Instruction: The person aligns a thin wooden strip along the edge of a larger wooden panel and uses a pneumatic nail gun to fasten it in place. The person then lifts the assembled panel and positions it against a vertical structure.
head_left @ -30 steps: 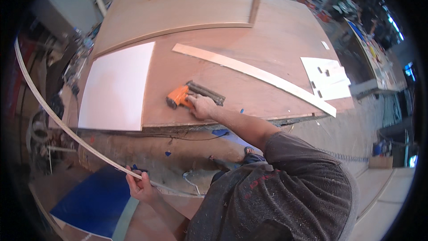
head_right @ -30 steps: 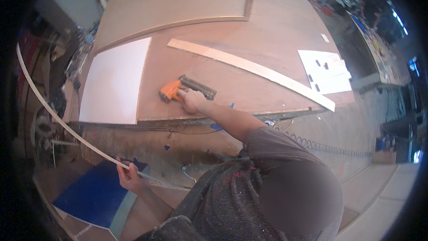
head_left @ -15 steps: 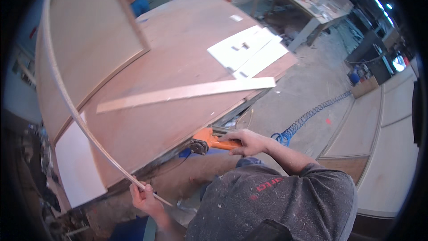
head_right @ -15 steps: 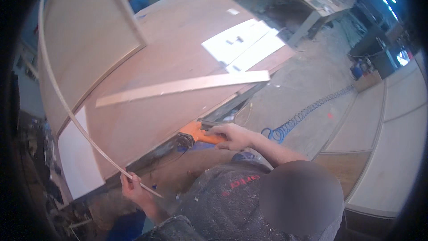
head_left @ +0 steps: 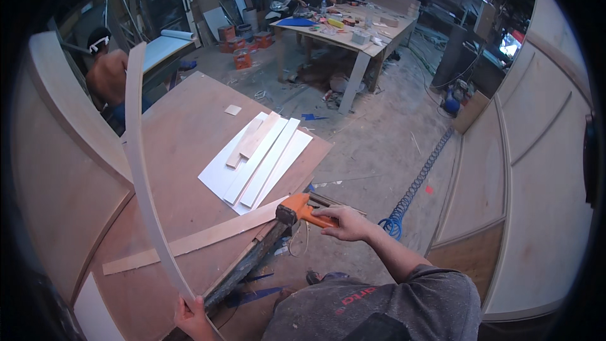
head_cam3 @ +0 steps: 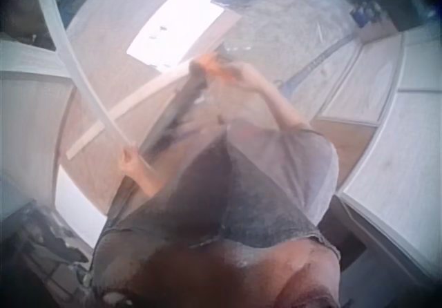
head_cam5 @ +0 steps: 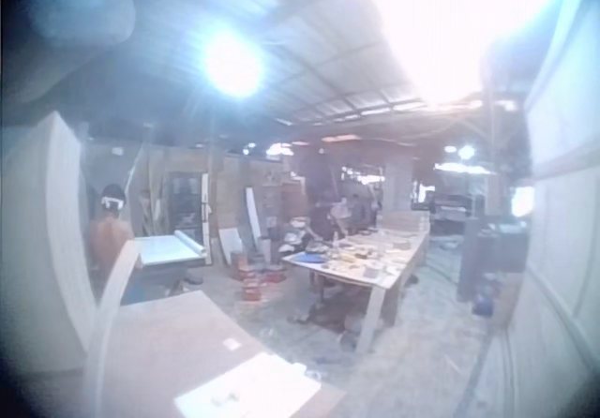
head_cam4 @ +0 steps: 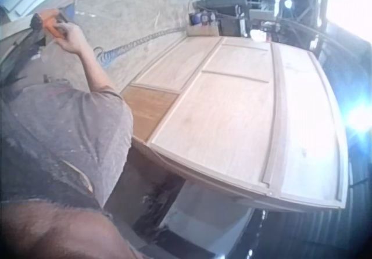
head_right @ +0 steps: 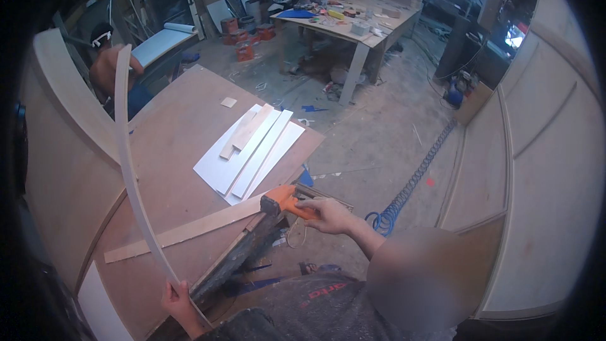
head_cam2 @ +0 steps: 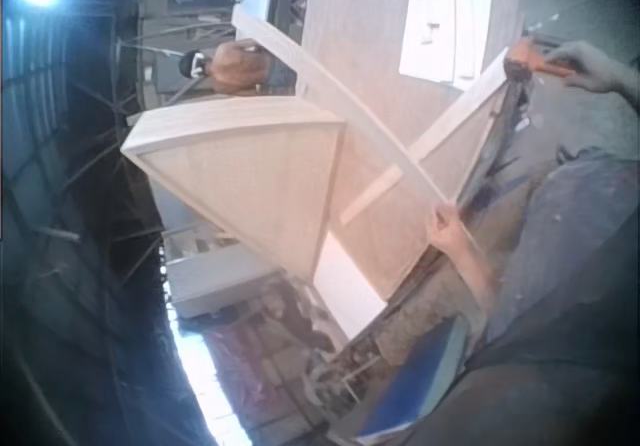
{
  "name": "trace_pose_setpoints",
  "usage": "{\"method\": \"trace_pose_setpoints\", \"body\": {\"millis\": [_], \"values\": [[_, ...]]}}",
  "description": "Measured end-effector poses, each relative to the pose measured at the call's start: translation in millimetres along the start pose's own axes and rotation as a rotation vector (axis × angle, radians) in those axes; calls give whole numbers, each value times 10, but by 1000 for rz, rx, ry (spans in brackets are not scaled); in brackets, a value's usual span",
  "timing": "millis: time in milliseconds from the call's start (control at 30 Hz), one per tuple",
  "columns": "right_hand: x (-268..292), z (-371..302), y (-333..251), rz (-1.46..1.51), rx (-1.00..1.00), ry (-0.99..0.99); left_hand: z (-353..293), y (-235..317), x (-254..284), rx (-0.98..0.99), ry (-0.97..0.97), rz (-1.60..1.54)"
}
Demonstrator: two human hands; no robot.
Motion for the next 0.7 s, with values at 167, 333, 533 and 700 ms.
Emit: {"method": "trace_pose_setpoints", "body": {"millis": [167, 333, 533, 700], "values": [[94, 249, 62, -23, -104, 42, 29, -42, 65, -57, 65, 103], [115, 571, 558, -84, -113, 84, 236, 86, 29, -30, 56, 451], [99, 1656, 727, -134, -22, 12, 84, 452, 217, -47, 217, 480], [-164, 2917, 1230, -276, 150, -96, -99, 1046, -163, 151, 294, 625]]}}
Point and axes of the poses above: each hand's wrist, its own z-axis towards the middle knuckle, its own x-axis out of the back of the hand, y = z × x, the point moved 1 cm from there along z, towards the middle knuckle, and after that the axes turned 1 degree about y, right-handed, at the moved point
